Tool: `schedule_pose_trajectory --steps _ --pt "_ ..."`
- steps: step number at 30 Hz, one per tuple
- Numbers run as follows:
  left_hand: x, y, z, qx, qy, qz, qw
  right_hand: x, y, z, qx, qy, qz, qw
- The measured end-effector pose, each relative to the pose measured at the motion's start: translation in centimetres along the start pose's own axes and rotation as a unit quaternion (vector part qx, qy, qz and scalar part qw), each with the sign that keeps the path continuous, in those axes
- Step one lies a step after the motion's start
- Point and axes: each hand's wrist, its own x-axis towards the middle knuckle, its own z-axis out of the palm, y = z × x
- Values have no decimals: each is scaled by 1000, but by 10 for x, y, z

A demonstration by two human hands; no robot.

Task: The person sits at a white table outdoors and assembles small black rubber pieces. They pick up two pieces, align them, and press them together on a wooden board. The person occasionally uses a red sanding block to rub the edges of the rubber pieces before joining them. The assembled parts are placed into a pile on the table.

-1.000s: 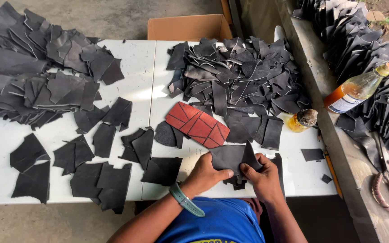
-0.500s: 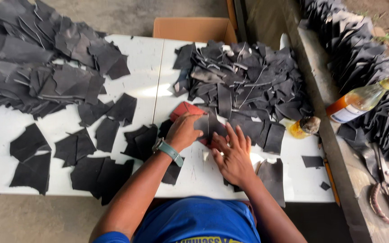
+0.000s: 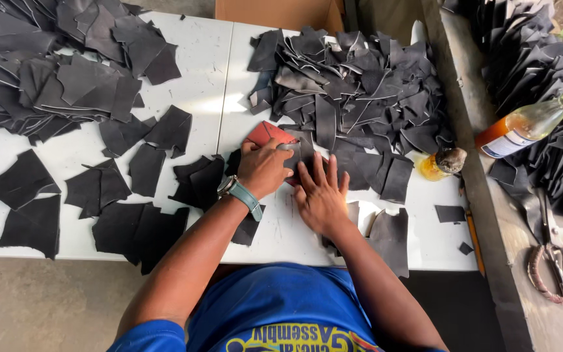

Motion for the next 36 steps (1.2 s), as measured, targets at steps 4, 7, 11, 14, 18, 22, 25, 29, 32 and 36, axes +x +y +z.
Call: schedule_pose_trajectory --steps 4,7,11,14,18,22,25,29,32,36 --pt "10 -2 -4 31 21 1 999 61 -4 -3 20 4 50 999" --pt "10 4 -5 42 5 -19 999 63 -4 -9 54 -28 58 996" --pt "11 0 -2 16 8 -6 1000 35 7 1 48 -18 43 998" --pt "14 -5 -3 15 -3 -2 1000 51 3 12 24 9 40 999" --pt "14 -3 -3 27 8 1 1000 54 -2 9 28 24 24 999" --pt "13 -3 -3 7 8 16 1000 22 3 8 23 -9 21 999" --pt "12 -1 -4 34 -38 -16 999 41 0 8 45 7 34 998" --pt "13 3 -11 25 -10 -6 1000 26 -10 -1 0 -22 22 999" --pt "15 0 -9 24 -28 -1 999 4 -4 -5 -23 -47 0 999" --pt "11 -3 -4 31 -32 2 999 11 -6 2 -41 -47 11 998"
